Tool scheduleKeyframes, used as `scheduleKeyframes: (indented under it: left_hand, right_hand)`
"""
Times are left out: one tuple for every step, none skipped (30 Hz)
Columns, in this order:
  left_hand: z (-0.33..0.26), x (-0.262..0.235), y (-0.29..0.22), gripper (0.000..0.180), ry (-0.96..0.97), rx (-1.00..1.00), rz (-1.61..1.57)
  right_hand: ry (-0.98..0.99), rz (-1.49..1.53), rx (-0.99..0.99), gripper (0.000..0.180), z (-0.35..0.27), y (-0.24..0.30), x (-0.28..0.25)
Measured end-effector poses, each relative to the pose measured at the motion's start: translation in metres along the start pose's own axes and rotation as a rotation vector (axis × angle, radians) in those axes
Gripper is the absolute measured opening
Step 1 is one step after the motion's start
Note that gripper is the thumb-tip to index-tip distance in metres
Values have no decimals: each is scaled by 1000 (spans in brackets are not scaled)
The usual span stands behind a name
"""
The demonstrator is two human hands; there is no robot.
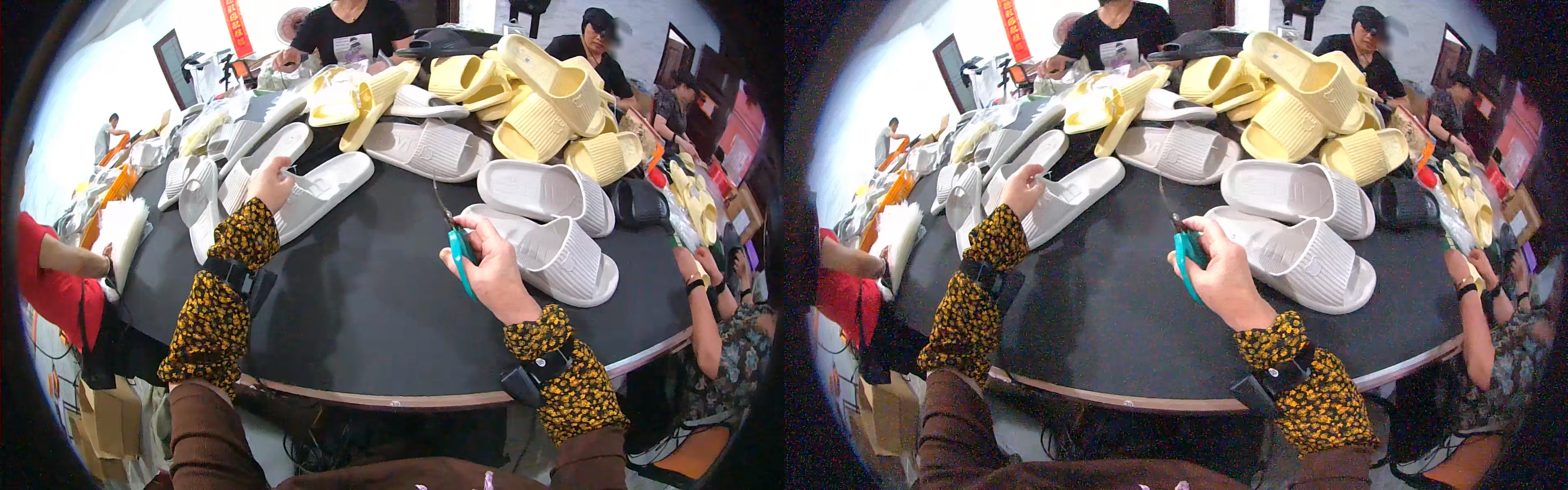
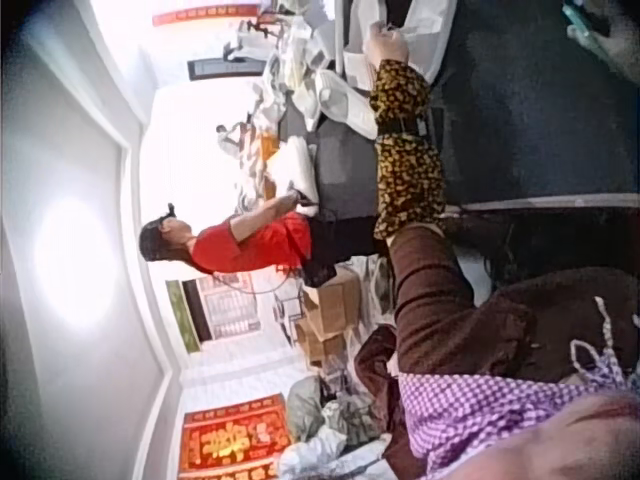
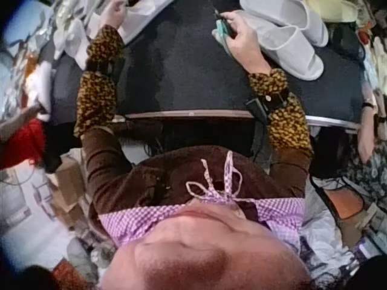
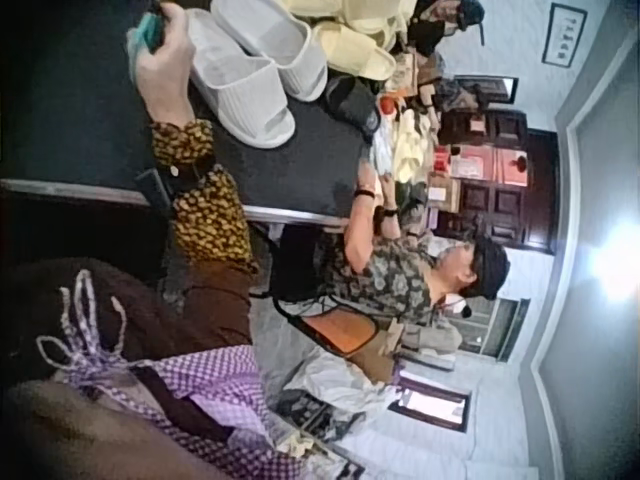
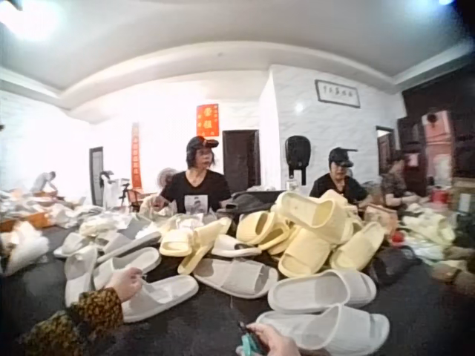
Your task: Trimming excess material and loose threads from manufactured foam sandals using scissors.
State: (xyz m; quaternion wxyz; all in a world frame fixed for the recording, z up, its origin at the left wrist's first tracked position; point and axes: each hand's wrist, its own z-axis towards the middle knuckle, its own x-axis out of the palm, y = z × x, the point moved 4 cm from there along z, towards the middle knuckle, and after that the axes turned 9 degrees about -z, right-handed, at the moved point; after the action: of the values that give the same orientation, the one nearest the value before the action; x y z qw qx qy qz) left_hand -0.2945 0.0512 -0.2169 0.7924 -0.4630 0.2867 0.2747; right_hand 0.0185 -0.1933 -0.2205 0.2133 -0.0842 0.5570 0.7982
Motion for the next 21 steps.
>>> scheduleKeyframes:
  left_hand:
    - [0,1,1,37,33,-41,152]
    - [-1,1,0,36,39,-56,134]
    - [-1,3,-3,36,43,-50,131]
    - [-1,4,-4,36,48,-62,173]
    - [-1,2,-6,37,49,-77,219]
    - [-1,2,-6,37,35,-87,241]
    - [1,2,-3,37,37,-85,242]
    - [2,0,0,37,25,-85,242]
    - [3,-2,3,38,12,-84,242]
    - [4,-3,7,37,12,-102,249]
    - [4,-3,5,37,15,-101,250]
    - [5,-3,3,38,24,-119,262]
    - [7,-2,1,38,33,-138,273]
    - [9,0,-5,38,34,-135,273]
    - [13,3,-12,39,24,-112,328]
    - [17,7,-21,39,15,-89,383]
    - [22,11,-30,39,16,-83,379]
    - [27,15,-41,40,28,-51,382]
    - [33,20,-52,42,39,-19,385]
    - [37,24,-65,43,49,43,366]
    - [40,28,-76,43,51,51,362]
  right_hand:
    - [5,5,-7,34,0,0,1]
    - [-6,-9,-31,33,1,1,0]
    - [-13,-12,-28,33,1,1,0]
    - [-9,-5,-24,35,1,0,1]
    - [-2,5,-22,36,0,0,2]
    - [-12,-26,-36,36,0,1,2]
    - [-15,-26,-35,36,0,2,1]
    - [-13,-25,-29,36,0,3,0]
    - [-11,-25,-24,36,0,4,0]
    - [-12,-24,-24,36,0,4,0]
    - [-17,-29,-32,36,0,4,0]
    - [-22,-33,-40,36,0,3,0]
    - [-24,-32,-39,36,0,3,0]
    - [-20,-41,-34,35,0,4,-1]
    - [-16,-49,-29,35,0,5,-1]
    - [-19,-50,-29,35,1,4,-1]
    - [-33,-31,-27,35,1,1,-2]
    - [-47,-13,-24,34,1,0,-3]
    - [-55,-17,-23,34,1,1,-5]
    - [-59,3,-9,34,2,1,-5]
    - [-64,23,6,34,2,0,-6]
